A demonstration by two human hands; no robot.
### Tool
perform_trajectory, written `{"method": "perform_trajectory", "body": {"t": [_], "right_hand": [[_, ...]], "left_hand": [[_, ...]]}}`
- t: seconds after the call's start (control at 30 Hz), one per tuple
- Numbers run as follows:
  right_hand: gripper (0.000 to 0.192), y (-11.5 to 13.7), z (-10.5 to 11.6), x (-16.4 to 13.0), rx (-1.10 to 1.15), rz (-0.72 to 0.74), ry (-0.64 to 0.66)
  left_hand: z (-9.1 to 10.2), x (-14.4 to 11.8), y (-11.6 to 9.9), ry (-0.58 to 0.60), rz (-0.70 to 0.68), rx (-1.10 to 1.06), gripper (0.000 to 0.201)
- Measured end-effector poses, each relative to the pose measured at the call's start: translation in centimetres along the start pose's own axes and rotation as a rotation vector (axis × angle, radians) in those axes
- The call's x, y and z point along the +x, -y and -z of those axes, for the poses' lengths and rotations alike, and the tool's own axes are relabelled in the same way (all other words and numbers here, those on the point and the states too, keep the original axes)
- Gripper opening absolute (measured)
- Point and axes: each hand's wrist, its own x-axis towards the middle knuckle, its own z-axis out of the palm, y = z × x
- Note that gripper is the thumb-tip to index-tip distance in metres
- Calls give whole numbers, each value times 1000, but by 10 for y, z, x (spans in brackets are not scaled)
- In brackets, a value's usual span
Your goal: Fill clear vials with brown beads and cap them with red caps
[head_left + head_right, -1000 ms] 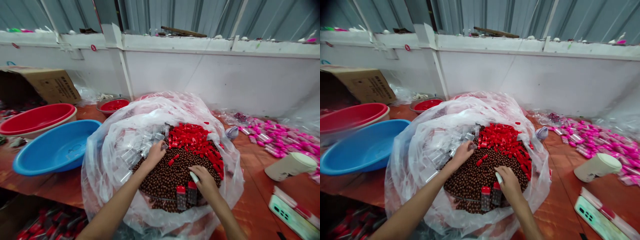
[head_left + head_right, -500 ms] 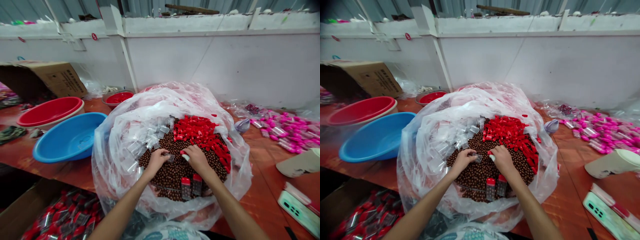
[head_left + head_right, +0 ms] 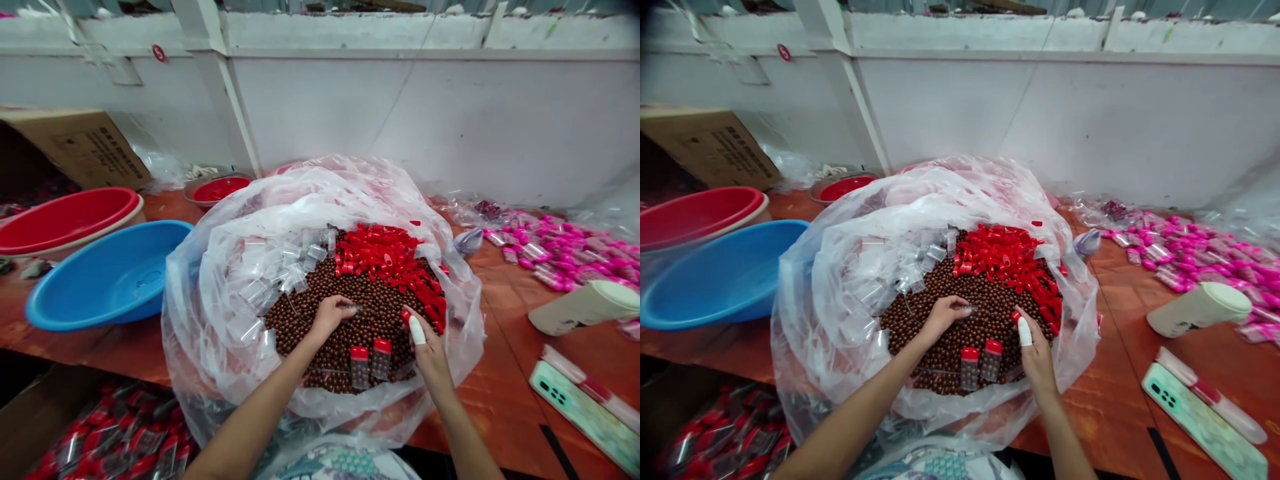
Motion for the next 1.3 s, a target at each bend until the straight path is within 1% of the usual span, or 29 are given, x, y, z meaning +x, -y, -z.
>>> {"method": "perform_trajectory", "body": {"t": [0.17,0.33,0.43,0.57,0.67,0.73,0.87,0.93,1.0,1.07,1.13,1.17,1.3], "right_hand": [[44,-8,-6,-1,14,-21,21],[46,-13,-13,1,62,-12,87],[45,-5,-19,0,77,4,151],[41,11,-28,-1,72,52,229],[37,18,-35,-4,57,131,297],[37,18,-38,-6,20,212,329],[41,15,-39,-13,-120,404,357],[42,16,-39,-16,-185,466,373],[43,18,-39,-19,-236,491,387],[53,20,-41,-23,-272,503,381],[65,20,-43,-26,-291,506,356],[67,19,-45,-27,-294,504,344],[61,16,-49,-33,-271,469,355]], "left_hand": [[-4,-12,-7,35,61,-180,27],[2,-32,-17,108,128,-375,38],[6,-46,-21,166,169,-490,41],[7,-66,-22,188,180,-519,39],[4,-77,-22,176,142,-505,38],[3,-82,-22,148,104,-488,37],[2,-88,-21,83,43,-428,37],[3,-90,-21,68,10,-402,37],[3,-93,-21,60,-20,-397,36],[1,-97,-22,43,-32,-412,34],[-2,-101,-22,22,-11,-443,33],[-4,-103,-21,12,9,-466,33],[-9,-111,-18,-7,63,-567,31]]}}
